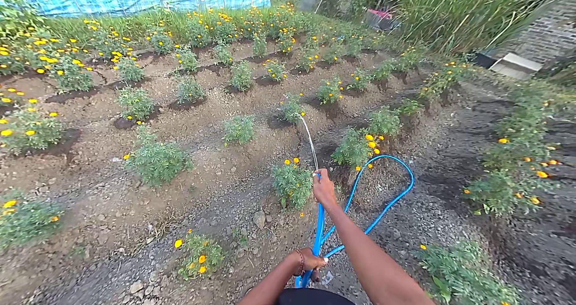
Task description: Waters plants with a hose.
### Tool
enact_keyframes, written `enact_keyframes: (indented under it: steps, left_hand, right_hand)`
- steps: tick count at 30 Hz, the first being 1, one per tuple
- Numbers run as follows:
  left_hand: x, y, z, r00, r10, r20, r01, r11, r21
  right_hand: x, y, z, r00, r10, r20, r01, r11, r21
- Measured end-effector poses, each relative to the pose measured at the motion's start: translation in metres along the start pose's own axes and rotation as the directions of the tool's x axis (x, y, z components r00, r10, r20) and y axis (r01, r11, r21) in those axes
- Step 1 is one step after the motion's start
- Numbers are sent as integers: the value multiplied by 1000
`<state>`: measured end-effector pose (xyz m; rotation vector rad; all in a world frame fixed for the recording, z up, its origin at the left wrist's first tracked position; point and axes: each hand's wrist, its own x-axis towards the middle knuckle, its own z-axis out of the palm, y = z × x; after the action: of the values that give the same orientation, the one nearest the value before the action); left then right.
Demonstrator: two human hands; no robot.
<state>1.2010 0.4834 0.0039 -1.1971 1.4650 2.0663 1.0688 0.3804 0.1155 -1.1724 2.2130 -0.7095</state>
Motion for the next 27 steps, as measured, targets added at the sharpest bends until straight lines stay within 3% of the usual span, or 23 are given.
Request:
enact_keyframes:
  steps: [27]
  left_hand:
    - [-3, 0, -2, 1000, -15, -10, 15, 1000, 6]
  right_hand:
    - [2, 1, -1, 1000, 8, 15, -8, 1000, 0]
